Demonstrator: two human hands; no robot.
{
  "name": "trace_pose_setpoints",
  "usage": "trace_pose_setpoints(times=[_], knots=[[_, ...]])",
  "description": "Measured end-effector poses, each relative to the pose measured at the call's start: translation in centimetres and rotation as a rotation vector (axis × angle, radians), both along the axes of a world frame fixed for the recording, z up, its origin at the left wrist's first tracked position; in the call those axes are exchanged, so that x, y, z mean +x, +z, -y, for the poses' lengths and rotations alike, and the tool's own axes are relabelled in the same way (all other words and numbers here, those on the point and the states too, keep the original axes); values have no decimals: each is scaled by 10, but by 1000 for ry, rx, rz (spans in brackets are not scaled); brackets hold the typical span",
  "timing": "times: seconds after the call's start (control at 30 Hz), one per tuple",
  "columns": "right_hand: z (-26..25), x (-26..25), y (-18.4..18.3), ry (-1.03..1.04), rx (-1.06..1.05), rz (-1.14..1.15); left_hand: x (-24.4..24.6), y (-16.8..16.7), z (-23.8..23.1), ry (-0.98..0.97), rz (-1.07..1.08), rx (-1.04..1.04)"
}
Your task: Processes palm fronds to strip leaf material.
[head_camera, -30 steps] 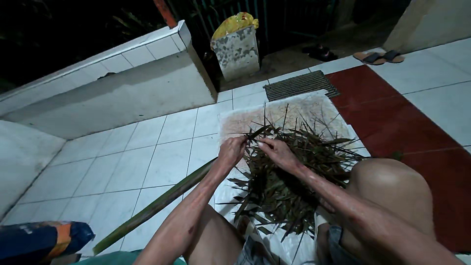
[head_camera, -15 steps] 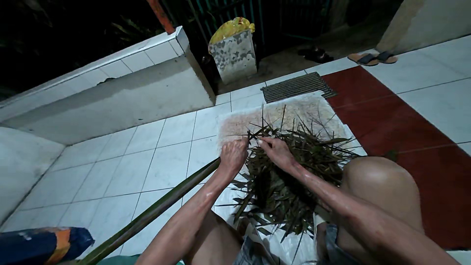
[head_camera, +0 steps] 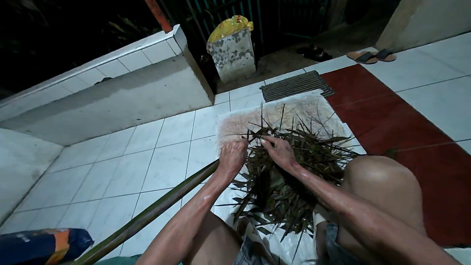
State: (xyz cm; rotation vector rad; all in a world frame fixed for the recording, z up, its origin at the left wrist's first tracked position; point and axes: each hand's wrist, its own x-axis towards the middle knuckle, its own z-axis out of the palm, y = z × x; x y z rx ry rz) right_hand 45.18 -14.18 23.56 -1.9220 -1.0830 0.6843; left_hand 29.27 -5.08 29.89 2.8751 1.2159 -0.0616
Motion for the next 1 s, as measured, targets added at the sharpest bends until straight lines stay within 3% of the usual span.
trace_pose_setpoints(times=[0.33,0.6,0.87,1.0], knots=[[0,18,-20,-55,-37,35,-5,-2,-1,-26,14,-37],[3,53,-23,-243,-44,42,-12,4,0,-12,6,-34],[8,23,-2,158,59,-67,-14,-5,0,-76,-9,127],[4,22,0,195,27,-69,-11,1,5,-90,-63,121]])
